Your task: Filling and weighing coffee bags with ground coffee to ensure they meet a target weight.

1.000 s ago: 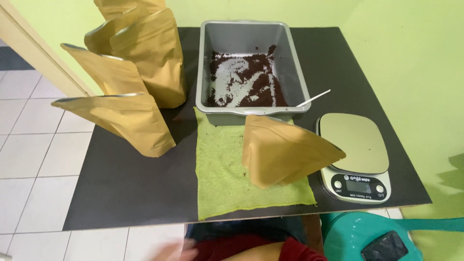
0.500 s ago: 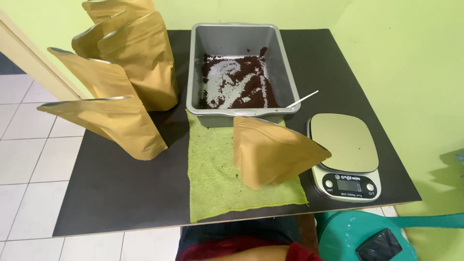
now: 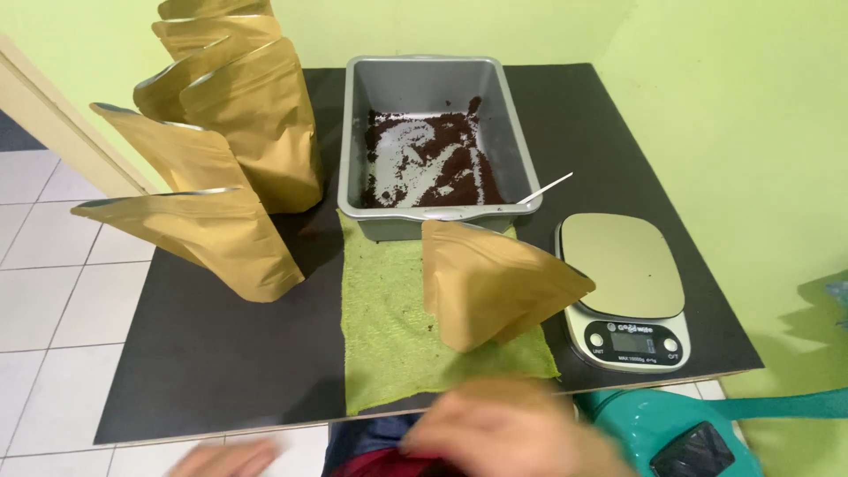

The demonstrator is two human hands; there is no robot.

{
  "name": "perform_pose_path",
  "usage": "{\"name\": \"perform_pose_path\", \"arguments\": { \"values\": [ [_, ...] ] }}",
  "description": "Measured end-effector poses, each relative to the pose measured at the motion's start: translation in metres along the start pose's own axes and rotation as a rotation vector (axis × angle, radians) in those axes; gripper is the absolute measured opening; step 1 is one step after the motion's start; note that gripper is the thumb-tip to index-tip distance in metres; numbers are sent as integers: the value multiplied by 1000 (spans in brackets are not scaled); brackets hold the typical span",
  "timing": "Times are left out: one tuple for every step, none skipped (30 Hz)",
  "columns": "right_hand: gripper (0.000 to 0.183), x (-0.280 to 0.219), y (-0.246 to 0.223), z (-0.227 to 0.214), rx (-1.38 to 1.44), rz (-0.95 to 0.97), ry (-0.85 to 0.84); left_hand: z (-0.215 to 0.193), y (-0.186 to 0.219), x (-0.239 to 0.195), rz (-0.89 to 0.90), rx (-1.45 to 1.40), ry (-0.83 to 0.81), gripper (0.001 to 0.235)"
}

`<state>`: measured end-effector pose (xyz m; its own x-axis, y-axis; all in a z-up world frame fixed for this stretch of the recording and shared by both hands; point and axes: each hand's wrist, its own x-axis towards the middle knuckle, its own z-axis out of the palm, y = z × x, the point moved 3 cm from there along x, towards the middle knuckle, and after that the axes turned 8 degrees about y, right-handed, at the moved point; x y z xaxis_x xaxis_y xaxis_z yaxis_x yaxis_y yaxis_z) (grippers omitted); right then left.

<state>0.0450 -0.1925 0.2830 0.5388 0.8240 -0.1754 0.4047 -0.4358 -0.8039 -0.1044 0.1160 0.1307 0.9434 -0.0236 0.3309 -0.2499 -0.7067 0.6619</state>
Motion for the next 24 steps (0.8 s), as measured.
{"name": "perform_pose_path", "arguments": {
  "values": [
    [16,-12,2,-23,-126,-47,322,4,50,59,22,31,-2,42],
    [7,-27,3,-45,-257,-97,642,18,87,93,26,24,4,42],
    [7,-46,4,-66,-388,-154,960,25,132,125,238,-51,259,32],
    [16,-67,3,-85,-523,-216,1277,31,176,154,449,-128,514,25],
    [16,-60,-1,-99,-535,-217,1276,33,191,172,452,-137,520,25],
    [25,-51,-3,-114,-419,-222,1234,36,208,190,525,-49,503,30],
    [45,-43,-5,-129,-304,-226,1188,39,226,208,597,40,484,36],
    [45,-38,-3,-141,-311,-232,1186,45,231,217,597,38,493,36],
    [26,-28,4,-150,-225,-97,1002,51,236,227,593,90,501,37],
    [15,-18,12,-156,-133,36,812,57,240,235,583,146,504,41],
    [15,-15,19,-164,-136,34,806,63,239,237,578,148,509,41],
    [14,-9,28,-166,-11,19,633,69,237,237,578,179,490,42],
    [13,-5,35,-167,113,6,457,75,236,238,578,210,470,44],
    [13,-2,44,-169,115,4,459,77,234,238,580,212,468,44],
    [15,3,51,-168,162,-36,325,79,233,239,577,209,474,45],
    [17,6,58,-166,208,-75,194,81,232,239,577,206,478,46],
    [17,9,60,-166,211,-76,198,81,232,240,580,207,474,46],
    [32,12,62,-165,195,-71,195,81,231,240,582,225,472,46],
    [47,15,64,-164,178,-67,192,82,231,240,584,242,470,45],
    [47,14,63,-165,180,-66,195,82,230,240,586,241,467,45],
    [45,13,62,-164,185,-46,157,82,229,240,595,248,469,44],
    [45,12,61,-163,188,-25,119,82,228,239,604,253,471,43],
    [45,11,58,-164,190,-23,122,82,227,238,606,251,468,43],
    [38,10,57,-164,188,10,117,81,226,236,627,230,490,41]
  ]
}}
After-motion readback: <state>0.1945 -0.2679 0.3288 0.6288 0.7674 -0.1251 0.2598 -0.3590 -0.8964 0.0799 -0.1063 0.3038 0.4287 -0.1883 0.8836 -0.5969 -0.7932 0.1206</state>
